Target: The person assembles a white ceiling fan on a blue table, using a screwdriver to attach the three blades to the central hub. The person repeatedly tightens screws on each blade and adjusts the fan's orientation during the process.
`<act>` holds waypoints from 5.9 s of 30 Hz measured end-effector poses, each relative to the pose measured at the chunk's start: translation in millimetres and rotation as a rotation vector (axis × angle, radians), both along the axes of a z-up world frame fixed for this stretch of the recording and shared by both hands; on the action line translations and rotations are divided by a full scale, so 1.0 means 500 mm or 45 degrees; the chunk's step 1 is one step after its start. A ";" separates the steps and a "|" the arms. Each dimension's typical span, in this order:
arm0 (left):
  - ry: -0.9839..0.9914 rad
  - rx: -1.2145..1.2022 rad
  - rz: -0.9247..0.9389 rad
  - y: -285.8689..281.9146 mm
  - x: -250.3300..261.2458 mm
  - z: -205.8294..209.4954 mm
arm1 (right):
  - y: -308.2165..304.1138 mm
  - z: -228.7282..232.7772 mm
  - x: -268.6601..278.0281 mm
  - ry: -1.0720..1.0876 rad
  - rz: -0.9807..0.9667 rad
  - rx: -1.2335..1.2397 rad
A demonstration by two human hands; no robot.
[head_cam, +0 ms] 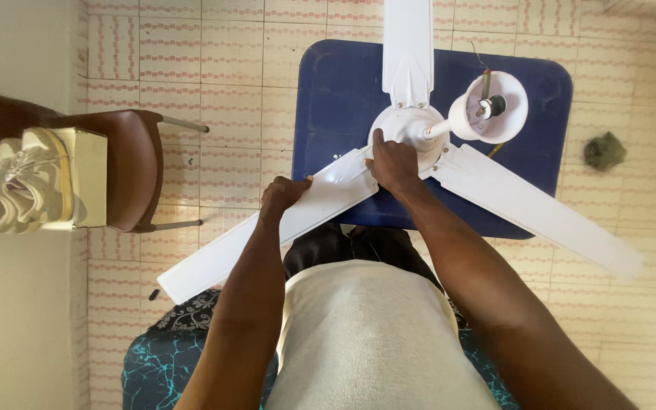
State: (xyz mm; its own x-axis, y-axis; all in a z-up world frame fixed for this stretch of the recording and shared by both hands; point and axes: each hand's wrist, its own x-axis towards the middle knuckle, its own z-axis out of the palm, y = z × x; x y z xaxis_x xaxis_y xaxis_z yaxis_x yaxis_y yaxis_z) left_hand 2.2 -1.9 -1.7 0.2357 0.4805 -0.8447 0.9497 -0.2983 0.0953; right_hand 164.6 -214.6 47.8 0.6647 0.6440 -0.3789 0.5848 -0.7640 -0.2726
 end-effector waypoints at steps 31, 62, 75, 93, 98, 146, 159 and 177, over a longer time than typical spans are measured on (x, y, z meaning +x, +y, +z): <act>0.039 -0.047 -0.002 -0.005 0.001 0.016 | 0.031 -0.079 0.044 -0.286 0.712 -0.207; -0.019 -0.079 -0.003 -0.028 -0.027 -0.015 | 0.095 -0.039 0.008 0.019 0.139 -0.390; -0.086 -0.059 0.009 -0.039 -0.048 -0.055 | 0.115 -0.056 0.045 0.313 -0.468 -0.475; -0.150 -0.029 -0.133 -0.032 -0.065 -0.144 | 0.014 -0.190 0.043 0.549 -1.261 0.205; -0.419 0.025 -0.059 -0.043 -0.036 -0.072 | -0.094 -0.241 -0.066 0.136 -0.880 0.786; -0.548 0.582 -0.455 -0.442 0.246 0.016 | -0.609 -0.269 0.224 0.305 -0.641 0.124; -0.402 0.580 -0.379 -0.461 0.293 0.033 | -0.648 -0.311 0.200 0.158 -0.596 0.338; -0.735 -0.616 1.147 -0.634 0.249 -0.248 | -0.536 -0.077 0.206 0.195 -0.330 0.142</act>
